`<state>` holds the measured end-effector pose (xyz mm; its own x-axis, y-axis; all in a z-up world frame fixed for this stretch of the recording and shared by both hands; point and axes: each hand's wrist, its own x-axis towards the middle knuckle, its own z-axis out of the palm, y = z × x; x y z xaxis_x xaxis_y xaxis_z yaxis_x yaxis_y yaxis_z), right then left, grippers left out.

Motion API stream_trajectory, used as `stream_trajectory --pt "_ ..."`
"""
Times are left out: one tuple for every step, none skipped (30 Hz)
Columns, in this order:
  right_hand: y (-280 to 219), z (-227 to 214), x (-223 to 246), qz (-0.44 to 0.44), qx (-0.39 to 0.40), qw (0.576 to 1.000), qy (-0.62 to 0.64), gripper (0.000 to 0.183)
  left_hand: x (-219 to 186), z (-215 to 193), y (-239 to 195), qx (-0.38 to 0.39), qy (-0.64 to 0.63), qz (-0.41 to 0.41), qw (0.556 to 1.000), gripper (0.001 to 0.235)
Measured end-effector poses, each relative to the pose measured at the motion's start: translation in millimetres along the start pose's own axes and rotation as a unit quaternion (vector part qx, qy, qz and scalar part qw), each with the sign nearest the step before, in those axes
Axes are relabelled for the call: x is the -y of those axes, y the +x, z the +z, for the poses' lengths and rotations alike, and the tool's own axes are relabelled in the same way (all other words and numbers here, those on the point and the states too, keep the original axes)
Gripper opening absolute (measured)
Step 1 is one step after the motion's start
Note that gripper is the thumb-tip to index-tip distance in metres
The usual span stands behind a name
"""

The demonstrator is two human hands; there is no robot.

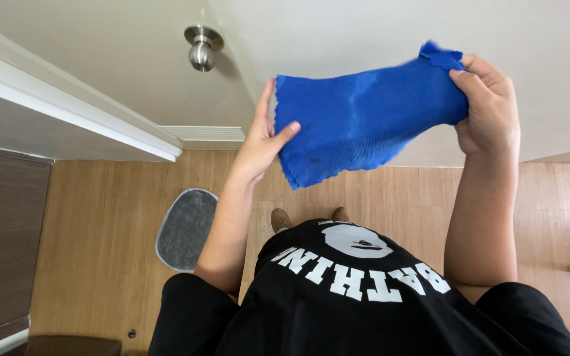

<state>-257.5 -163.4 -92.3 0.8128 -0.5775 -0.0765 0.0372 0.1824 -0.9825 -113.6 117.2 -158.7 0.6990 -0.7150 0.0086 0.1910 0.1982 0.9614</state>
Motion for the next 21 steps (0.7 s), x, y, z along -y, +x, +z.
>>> stream_trajectory --pt "-4.0 2.5 6.4 0.012 0.024 0.997 -0.068 0.008 -4.5 1.4 -1.7 -0.045 0.113 -0.012 0.993 0.083" --pt "-7.9 5.2 12.8 0.023 0.049 0.989 -0.135 0.04 -9.3 2.7 -3.1 -0.09 0.224 -0.024 0.97 0.082" --pt "-7.5 3.5 10.5 0.024 0.05 0.989 -0.136 0.04 -16.4 5.4 -5.7 -0.09 0.224 -0.024 0.97 0.082" --pt "-6.8 1.8 8.4 0.018 0.058 0.99 -0.124 0.046 -23.6 8.1 -7.8 -0.075 0.224 0.005 0.972 0.07" --pt "-6.6 -0.2 5.8 0.013 0.066 0.992 -0.111 0.053 -30.9 10.9 -9.8 -0.059 0.226 0.035 0.972 0.06" --pt "-4.5 -6.9 0.1 0.012 0.066 0.992 -0.11 0.053 -31.9 11.0 -10.6 -0.059 0.226 0.035 0.972 0.06" --pt "-3.2 -13.1 -5.3 0.023 0.06 0.998 -0.02 0.051 -34.0 11.1 -12.5 -0.018 0.161 0.057 0.985 0.057" --pt "-2.0 -19.1 -10.5 0.033 0.053 0.995 0.073 0.049 -36.4 11.3 -14.5 0.022 0.095 0.078 0.992 0.054" --pt "-2.3 -26.5 -18.9 0.03 0.053 0.996 0.071 0.049 -44.0 15.1 -18.3 0.022 0.094 0.081 0.992 0.054" --pt "-2.4 -33.8 -27.2 0.006 0.102 0.991 0.09 0.06 -51.6 18.8 -22.2 0.02 0.165 0.081 0.983 0.051" --pt "-2.9 -40.3 -36.0 -0.017 0.15 0.982 0.111 0.075 -60.2 22.2 -27.0 0.017 0.237 0.078 0.968 0.05" --pt "-5.1 -35.6 -35.1 -0.019 0.151 0.982 0.111 0.075 -56.2 19.5 -23.8 0.017 0.237 0.08 0.968 0.05" --pt "-9.3 -31.1 -35.9 -0.052 0.147 0.987 0.047 0.065 -50.9 16.8 -22.3 -0.042 0.324 0.14 0.935 0.048" --pt "-13.4 -26.6 -36.9 -0.084 0.14 0.986 -0.016 0.054 -45.4 13.9 -20.7 -0.099 0.406 0.198 0.887 0.046" --pt "-16.9 -17.8 -32.6 -0.085 0.141 0.986 -0.016 0.054 -45.9 11.5 -17.1 -0.099 0.406 0.2 0.886 0.046" --pt "-20.3 -9.0 -28.3 -0.101 0.089 0.988 -0.076 0.046 -46.5 9.1 -13.3 -0.125 0.424 0.247 0.863 0.039" --pt "-24.9 -0.4 -24.1 -0.115 0.037 0.983 -0.136 0.038 -46.8 7.0 -10.7 -0.149 0.441 0.291 0.836 0.033" --pt "-23.2 3.7 -20.6 -0.116 0.037 0.983 -0.136 0.038 -47.1 4.6 -7.3 -0.15 0.44 0.292 0.836 0.033" --pt "-22.0 7.6 -17.4 -0.167 0.015 0.959 -0.23 0.035 -47.5 2.1 -3.7 -0.16 0.443 0.31 0.826 0.028" --pt "-20.5 11.5 -14.3 -0.216 -0.008 0.922 -0.321 0.031 -47.7 -0.5 0.1 -0.171 0.446 0.328 0.815 0.022" --pt "-10.5 9.7 -17.2 -0.216 -0.01 0.922 -0.322 0.031 -51.6 -0.3 4.2 -0.169 0.445 0.329 0.815 0.022"
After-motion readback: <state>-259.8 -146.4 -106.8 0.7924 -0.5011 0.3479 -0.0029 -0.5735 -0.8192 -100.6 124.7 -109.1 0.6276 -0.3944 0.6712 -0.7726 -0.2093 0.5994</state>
